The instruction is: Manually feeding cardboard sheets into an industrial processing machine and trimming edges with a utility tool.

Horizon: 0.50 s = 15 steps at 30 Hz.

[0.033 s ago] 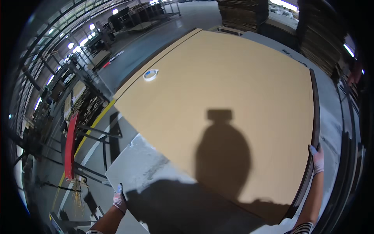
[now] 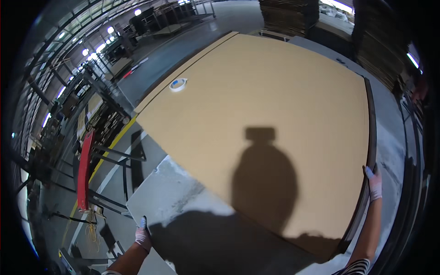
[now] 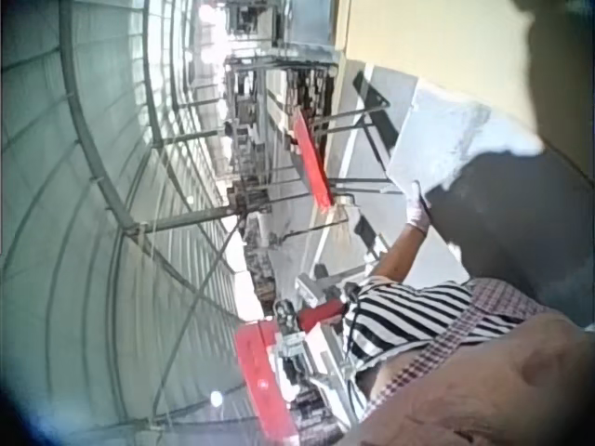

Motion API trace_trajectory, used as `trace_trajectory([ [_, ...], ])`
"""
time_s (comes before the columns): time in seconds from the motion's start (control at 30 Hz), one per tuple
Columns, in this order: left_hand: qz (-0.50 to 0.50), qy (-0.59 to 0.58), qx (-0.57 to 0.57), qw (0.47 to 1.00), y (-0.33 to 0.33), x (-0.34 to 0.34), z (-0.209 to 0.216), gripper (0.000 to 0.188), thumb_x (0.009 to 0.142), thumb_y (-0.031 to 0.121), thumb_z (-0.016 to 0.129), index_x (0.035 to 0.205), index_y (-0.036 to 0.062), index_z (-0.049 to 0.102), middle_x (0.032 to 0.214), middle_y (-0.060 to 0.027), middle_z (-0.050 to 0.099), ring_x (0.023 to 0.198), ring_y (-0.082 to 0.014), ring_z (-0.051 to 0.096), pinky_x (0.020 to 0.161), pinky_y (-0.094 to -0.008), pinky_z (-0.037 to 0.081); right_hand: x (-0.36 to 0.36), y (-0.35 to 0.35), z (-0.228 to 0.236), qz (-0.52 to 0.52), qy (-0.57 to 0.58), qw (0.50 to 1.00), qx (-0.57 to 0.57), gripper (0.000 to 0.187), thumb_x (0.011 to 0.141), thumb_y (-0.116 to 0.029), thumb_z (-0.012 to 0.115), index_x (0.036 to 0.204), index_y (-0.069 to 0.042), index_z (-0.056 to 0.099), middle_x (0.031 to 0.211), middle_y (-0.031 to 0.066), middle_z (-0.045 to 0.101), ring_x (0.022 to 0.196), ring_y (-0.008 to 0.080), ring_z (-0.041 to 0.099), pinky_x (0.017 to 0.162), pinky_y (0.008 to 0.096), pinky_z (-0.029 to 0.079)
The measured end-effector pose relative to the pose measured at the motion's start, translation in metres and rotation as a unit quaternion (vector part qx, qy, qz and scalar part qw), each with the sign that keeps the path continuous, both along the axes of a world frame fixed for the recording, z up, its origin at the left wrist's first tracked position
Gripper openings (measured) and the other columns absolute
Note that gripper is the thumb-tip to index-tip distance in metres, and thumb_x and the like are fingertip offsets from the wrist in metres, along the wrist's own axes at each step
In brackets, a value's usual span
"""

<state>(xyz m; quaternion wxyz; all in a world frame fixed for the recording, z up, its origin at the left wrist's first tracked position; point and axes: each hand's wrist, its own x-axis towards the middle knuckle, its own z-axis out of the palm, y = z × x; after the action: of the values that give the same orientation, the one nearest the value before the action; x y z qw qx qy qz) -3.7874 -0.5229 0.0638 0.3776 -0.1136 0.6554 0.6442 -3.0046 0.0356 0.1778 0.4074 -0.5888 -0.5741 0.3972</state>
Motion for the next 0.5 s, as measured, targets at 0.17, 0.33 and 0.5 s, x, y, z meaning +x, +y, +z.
trace_trajectory([
  [0.17, 0.036, -0.037, 0.038, 0.998, 0.036, 0.034, 0.041, 0.060, 0.089, 0.042, 0.069, 0.137, 0.0099, 0.050, 0.130, -0.0093, 0.059, 0.115, -0.0295, 0.058, 0.098, -0.0489, 0.048, -0.139, 0.106, -0.025, 0.050, 0.015, 0.997, 0.050, 0.070, 0.088, -0.027, 0.072, 0.140, 0.009, 0.042, 0.130, 0.0185, 0.059, 0.117, 0.0238, 0.058, 0.101, 0.0353, 0.045],
  [0.33, -0.022, -0.009, 0.089, 0.996, 0.042, -0.002, 0.036, 0.054, 0.094, 0.037, 0.063, 0.139, 0.0105, 0.048, 0.130, -0.0086, 0.058, 0.119, -0.0271, 0.055, 0.104, -0.0452, 0.045, -0.278, 0.203, -0.058, 0.066, -0.049, 0.993, 0.086, 0.089, 0.082, -0.046, 0.076, 0.145, 0.004, 0.037, 0.136, 0.0230, 0.055, 0.126, 0.0293, 0.052, 0.106, 0.0367, 0.040],
  [0.5, -0.032, 0.137, -0.008, 0.990, 0.056, -0.069, 0.032, 0.050, 0.096, 0.031, 0.061, 0.139, 0.0081, 0.047, 0.126, -0.0090, 0.058, 0.114, -0.0230, 0.057, 0.100, -0.0399, 0.047, -0.434, 0.251, -0.061, 0.069, -0.071, 0.991, 0.095, 0.094, 0.082, -0.052, 0.073, 0.148, 0.003, 0.034, 0.143, 0.0235, 0.048, 0.133, 0.0309, 0.045, 0.111, 0.0365, 0.035],
])
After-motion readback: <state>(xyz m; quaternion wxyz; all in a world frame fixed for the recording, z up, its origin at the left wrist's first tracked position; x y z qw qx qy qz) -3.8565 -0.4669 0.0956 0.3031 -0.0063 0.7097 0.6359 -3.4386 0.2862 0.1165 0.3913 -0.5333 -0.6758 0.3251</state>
